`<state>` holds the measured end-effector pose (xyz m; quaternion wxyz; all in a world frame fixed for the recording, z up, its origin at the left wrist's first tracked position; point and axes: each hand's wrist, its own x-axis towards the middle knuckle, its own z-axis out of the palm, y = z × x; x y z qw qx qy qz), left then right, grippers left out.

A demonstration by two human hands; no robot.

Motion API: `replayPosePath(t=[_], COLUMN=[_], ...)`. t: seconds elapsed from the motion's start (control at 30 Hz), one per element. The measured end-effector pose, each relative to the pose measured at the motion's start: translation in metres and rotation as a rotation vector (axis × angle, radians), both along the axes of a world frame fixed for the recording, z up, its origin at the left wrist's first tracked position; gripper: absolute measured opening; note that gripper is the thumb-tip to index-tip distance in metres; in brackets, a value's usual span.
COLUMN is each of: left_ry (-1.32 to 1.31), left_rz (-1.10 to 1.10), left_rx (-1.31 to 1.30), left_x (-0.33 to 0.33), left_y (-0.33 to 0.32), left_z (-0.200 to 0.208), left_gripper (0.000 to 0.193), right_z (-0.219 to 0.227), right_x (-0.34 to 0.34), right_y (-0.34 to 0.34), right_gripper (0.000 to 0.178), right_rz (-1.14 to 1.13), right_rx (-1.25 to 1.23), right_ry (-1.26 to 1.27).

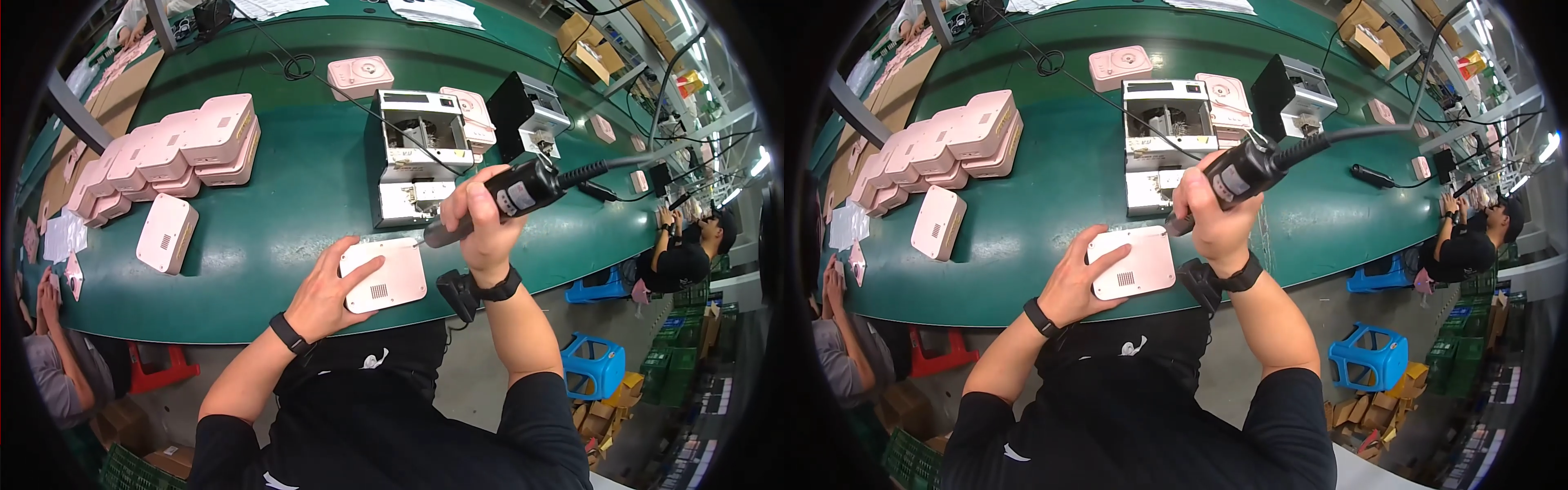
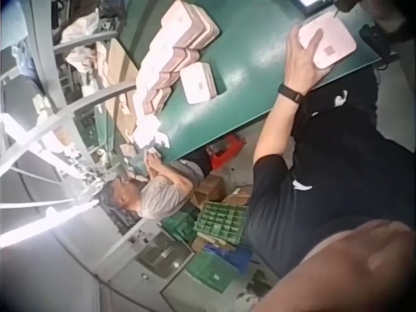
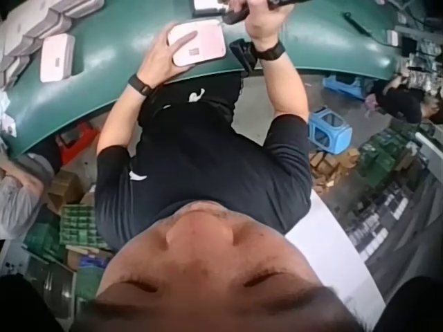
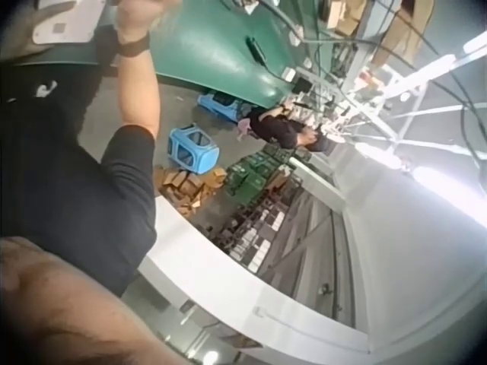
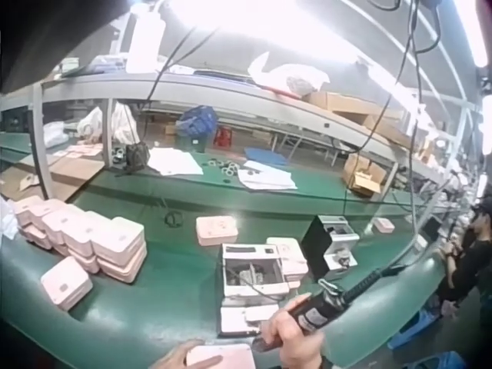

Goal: The person assembles electronic devices by picking up a white plastic housing, driving screws into the corners with a power screwdriver, and stacking the finished units on the left.

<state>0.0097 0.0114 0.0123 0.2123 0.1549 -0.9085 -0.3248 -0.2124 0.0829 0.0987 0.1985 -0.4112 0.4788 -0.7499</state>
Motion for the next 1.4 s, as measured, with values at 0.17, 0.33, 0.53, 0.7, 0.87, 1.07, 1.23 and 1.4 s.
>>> replayPosePath(t=[0.17, 0.33, 0.53, 0.7, 0.87, 1.07, 1.23, 1.4], left_ry=[0.012, 0.015, 0.011, 0.005, 0.001, 0.016, 0.025, 0.044], left_rz=[0.013, 0.051, 0.046, 0.035, 0.044, 0.024, -0.035, -0.031], left_rx=[0.004, 0.099, 0.076, 0.085, 0.079, 0.085, 0.104, 0.100], left_x=[0.002, 0.003, 0.002, 0.002, 0.002, -0.007, -0.034, -0.046], left_y=[0.000, 0.004, 0.002, 0.002, 0.003, 0.005, 0.007, 0.005], left_z=[-0.002, -0.006, -0.008, -0.006, -0.004, -0.009, -0.009, -0.013], left_gripper=[0.082, 0.083, 0.082, 0.082, 0.081, 0.083, 0.083, 0.081], right_z=[-0.007, -0.009, -0.008, -0.012, -0.009, 0.014, 0.028, 0.031], right_x=[-0.001, 0.003, 0.004, 0.004, 0.007, 0.003, -0.013, -0.013], right_y=[0.001, 0.004, 0.003, 0.005, 0.002, -0.002, -0.018, -0.025], right_gripper=[0.014, 0.015, 0.016, 0.017, 0.015, 0.010, 0.009, 0.009], right_rz=[0.004, 0.015, 0.063, 0.065, 0.080, -0.078, -0.092, -0.069], right_rx=[0.006, -0.025, -0.015, -0.012, 0.006, -0.019, -0.116, -0.055], right_ry=[-0.044, -0.069, -0.053, -0.060, -0.023, -0.002, 0.075, 0.079])
